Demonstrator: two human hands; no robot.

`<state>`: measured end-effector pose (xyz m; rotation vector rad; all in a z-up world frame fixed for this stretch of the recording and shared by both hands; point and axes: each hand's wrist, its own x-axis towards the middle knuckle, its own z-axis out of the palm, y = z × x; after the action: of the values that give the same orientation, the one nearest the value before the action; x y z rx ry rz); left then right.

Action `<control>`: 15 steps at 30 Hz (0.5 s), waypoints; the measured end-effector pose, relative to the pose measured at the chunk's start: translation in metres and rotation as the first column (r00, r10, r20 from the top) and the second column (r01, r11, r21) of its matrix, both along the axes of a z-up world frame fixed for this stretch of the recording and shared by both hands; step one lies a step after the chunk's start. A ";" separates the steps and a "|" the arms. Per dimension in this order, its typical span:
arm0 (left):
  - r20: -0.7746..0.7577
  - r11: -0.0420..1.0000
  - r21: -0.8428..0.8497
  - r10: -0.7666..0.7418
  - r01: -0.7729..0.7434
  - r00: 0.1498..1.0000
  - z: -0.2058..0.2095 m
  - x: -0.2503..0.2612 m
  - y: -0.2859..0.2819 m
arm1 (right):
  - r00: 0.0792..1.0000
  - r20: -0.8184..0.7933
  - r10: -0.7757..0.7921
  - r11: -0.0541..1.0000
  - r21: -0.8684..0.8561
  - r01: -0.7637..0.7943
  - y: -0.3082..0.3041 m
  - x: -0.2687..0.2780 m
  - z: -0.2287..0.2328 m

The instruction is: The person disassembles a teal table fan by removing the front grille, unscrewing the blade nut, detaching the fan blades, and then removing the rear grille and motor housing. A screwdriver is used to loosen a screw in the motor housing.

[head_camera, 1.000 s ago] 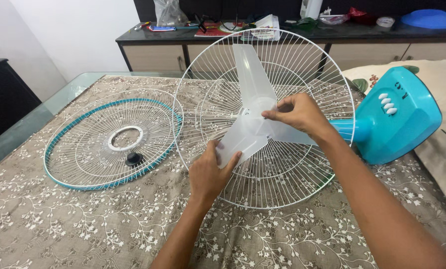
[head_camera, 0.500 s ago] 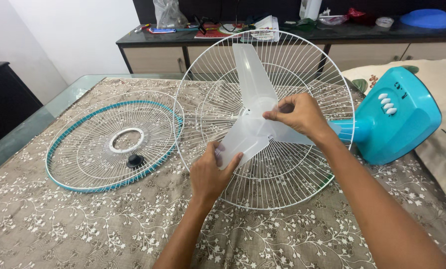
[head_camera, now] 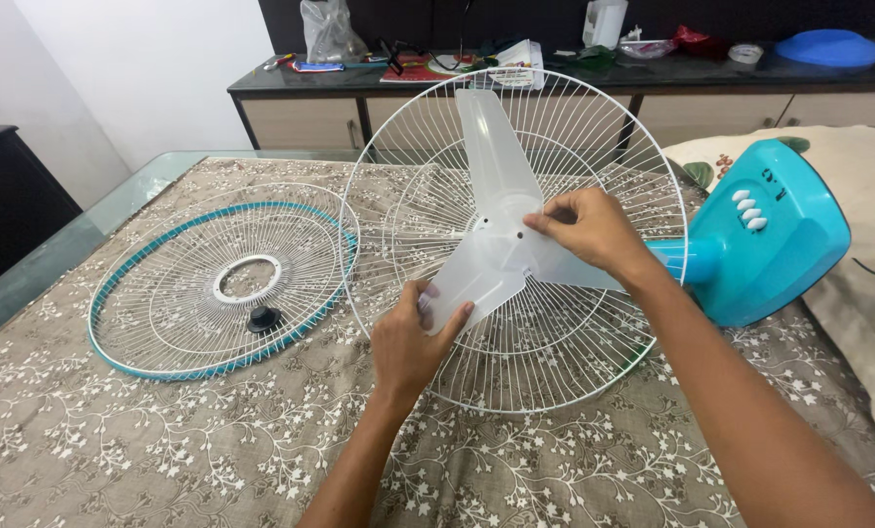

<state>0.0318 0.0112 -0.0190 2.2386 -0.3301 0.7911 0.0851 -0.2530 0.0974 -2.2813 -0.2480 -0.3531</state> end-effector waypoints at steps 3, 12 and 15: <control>0.008 1.000 -0.017 -0.005 0.006 1.000 0.003 -0.002 0.000 | 0.999 0.028 0.024 1.000 0.015 -0.025 0.000 0.000 0.002; 0.086 0.994 -0.094 -0.044 0.052 0.995 0.007 -0.007 0.002 | 0.990 0.136 -0.048 0.989 -0.134 0.066 0.005 -0.016 0.008; 0.062 0.993 -0.108 -0.042 0.048 0.997 0.005 -0.004 0.001 | 0.989 0.143 -0.049 0.987 -0.143 0.069 0.007 -0.020 0.010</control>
<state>0.0277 0.0122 -0.0138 2.1015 -0.3556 0.8329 0.0652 -0.2458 0.1077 -2.4160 -0.2857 -0.5418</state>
